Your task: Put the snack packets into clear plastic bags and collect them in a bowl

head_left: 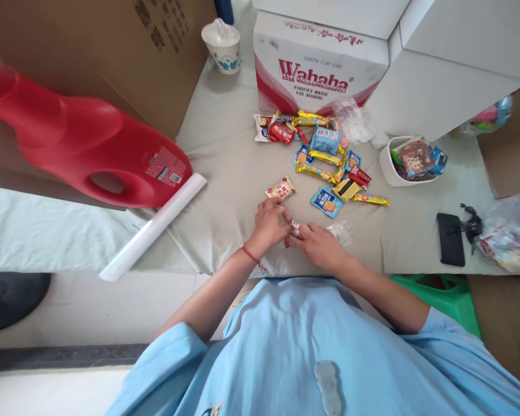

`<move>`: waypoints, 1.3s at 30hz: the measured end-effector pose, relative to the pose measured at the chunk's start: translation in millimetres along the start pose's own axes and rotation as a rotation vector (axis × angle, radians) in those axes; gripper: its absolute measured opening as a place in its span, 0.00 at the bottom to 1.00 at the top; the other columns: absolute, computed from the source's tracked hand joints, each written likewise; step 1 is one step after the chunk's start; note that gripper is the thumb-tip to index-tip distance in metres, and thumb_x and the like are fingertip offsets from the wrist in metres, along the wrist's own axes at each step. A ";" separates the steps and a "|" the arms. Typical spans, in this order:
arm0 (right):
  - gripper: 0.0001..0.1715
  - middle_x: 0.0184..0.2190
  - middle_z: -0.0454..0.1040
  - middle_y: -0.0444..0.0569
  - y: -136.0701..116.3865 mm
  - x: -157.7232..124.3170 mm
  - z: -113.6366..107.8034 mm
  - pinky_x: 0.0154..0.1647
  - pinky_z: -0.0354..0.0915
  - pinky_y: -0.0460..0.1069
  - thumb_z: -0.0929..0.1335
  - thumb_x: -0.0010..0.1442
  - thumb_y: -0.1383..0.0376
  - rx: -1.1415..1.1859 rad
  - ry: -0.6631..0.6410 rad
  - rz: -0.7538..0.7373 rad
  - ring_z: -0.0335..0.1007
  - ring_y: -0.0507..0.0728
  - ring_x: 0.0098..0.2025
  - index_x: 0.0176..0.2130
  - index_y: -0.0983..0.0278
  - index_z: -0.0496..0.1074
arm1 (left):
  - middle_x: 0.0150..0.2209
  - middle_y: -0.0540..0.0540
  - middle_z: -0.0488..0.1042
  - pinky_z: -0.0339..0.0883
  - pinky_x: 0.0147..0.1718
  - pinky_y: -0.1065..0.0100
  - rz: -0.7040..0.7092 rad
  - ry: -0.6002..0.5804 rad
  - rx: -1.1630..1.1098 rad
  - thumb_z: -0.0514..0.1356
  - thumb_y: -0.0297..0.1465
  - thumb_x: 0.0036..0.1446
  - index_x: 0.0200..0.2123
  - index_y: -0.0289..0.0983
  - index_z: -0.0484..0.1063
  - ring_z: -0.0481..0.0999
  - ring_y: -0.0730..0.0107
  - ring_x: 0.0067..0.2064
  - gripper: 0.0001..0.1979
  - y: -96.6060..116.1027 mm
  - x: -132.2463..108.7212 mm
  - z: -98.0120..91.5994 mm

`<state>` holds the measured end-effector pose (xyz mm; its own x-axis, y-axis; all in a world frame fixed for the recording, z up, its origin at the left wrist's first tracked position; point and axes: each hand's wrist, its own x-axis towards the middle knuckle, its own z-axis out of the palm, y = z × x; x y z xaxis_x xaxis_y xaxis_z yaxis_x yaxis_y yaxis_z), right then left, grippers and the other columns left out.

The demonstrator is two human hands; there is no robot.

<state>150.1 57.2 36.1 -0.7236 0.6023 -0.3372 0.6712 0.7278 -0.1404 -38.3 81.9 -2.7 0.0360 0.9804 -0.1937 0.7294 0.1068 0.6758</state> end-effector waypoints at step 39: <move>0.09 0.34 0.76 0.48 42.6 -51.7 34.5 0.41 0.68 0.51 0.67 0.69 0.59 0.760 0.492 0.453 0.72 0.58 0.36 0.42 0.60 0.76 | 0.68 0.37 0.71 0.66 0.63 0.56 0.600 -0.010 0.425 0.50 0.24 0.72 0.67 0.31 0.69 0.69 0.58 0.68 0.24 15.6 -77.5 54.3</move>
<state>221.7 45.8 15.5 -0.2460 0.9631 -0.1091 0.6997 0.0985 -0.7076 7.4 -1.4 -15.7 0.5170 0.8483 0.1145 0.7841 -0.5230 0.3341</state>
